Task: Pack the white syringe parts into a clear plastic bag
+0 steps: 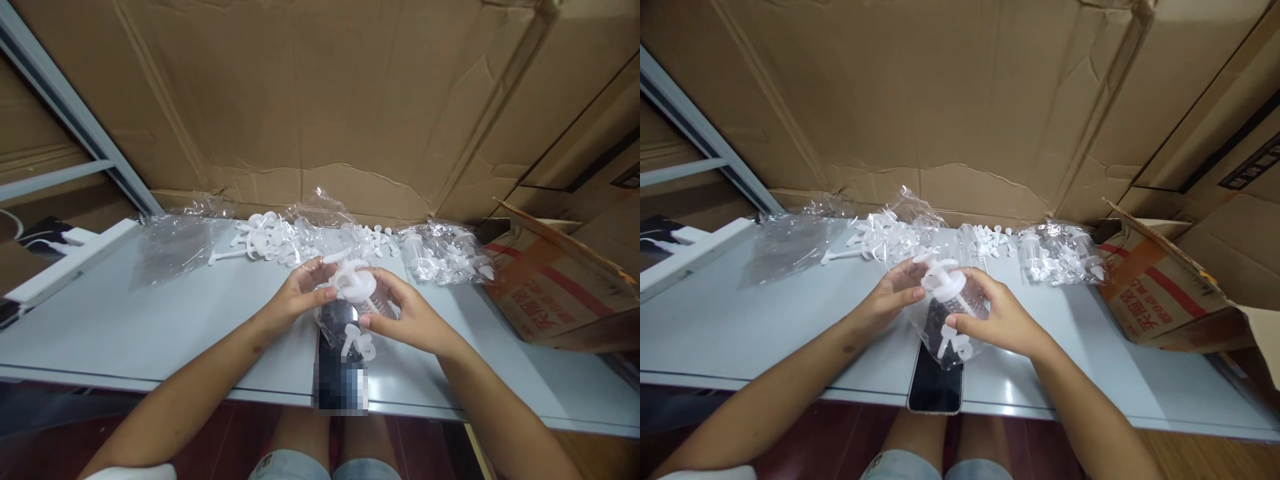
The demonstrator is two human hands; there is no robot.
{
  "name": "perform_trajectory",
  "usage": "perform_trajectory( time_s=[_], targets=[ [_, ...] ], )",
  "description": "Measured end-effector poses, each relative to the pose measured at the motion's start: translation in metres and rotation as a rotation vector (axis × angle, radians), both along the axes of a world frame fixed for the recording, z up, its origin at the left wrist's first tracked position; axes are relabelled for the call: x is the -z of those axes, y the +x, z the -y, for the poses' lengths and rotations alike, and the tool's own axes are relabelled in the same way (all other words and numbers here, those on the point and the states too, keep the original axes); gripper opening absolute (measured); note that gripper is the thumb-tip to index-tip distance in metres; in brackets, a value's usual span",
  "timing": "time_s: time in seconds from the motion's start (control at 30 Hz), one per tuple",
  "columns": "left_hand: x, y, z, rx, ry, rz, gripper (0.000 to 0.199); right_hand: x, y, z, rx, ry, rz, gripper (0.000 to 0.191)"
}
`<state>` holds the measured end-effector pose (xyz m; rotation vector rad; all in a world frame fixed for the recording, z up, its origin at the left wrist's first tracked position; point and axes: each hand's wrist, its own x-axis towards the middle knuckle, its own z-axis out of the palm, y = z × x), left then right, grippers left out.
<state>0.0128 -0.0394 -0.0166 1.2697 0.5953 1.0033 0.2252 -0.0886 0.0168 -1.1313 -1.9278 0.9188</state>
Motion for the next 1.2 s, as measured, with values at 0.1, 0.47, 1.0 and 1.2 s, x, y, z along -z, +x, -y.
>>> perform_trajectory(
  time_s=[0.1, 0.47, 1.0, 1.2],
  targets=[
    [-0.001, 0.002, 0.000, -0.008, 0.008, 0.000, 0.034, 0.002, -0.003, 0.000, 0.019, -0.021, 0.015, 0.051],
    [-0.012, 0.006, 0.004, -0.111, 0.050, -0.109, 0.019, 0.007, -0.012, 0.002, 0.092, -0.031, 0.031, 0.047],
    [-0.010, 0.006, 0.001, -0.151, 0.077, -0.162, 0.023, -0.002, -0.003, 0.003, 0.197, 0.151, 0.112, 0.045],
    [-0.014, 0.003, 0.002, -0.091, 0.151, -0.141, 0.022, -0.005, 0.001, 0.001, 0.158, 0.071, 0.073, 0.048]
  ],
)
